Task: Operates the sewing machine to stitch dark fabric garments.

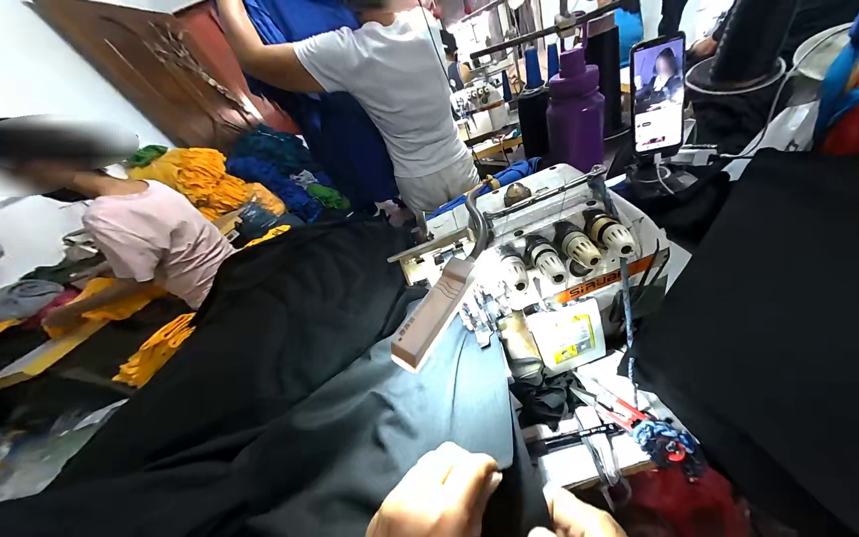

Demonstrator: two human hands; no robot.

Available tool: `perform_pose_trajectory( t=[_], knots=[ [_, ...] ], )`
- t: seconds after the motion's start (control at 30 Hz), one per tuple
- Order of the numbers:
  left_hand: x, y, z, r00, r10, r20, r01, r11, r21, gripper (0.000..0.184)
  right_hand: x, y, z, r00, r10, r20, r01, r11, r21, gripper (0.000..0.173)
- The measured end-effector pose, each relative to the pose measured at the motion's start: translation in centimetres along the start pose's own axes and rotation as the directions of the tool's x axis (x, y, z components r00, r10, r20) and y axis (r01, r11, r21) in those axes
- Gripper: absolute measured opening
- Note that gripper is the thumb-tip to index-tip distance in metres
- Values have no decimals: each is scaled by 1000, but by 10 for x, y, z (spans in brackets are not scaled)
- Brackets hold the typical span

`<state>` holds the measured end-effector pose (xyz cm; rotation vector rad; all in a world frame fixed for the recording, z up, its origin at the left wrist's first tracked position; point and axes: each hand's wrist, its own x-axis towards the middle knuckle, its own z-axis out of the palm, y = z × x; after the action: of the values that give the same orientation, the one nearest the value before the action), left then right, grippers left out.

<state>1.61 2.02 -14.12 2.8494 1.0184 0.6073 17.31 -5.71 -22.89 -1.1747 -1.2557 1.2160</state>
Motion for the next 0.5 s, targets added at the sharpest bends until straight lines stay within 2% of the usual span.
perform_pose_trajectory(
  t=[0.13,0.23,0.33,0.43,0.5],
  knots=[
    [19,-6,13,992,30,-121,-22,998,62,20,16,-12,-4,999,-41,-11,40,999,-30,21],
    [30,-10,24,978,55,-201,-25,989,148,20,25,-11,-4,999,-38,8,38,999,26,20],
    [37,-22,35,951,84,-298,-43,989,141,22,28,-9,-7,1000,5,3,-5,994,110,17],
    [29,-18,27,958,15,-286,48,976,211,25,26,-7,-11,997,53,62,-69,957,283,9],
    [15,-8,10,965,-42,-259,87,982,167,31,22,-6,-14,989,69,130,-113,922,369,7]
  ],
)
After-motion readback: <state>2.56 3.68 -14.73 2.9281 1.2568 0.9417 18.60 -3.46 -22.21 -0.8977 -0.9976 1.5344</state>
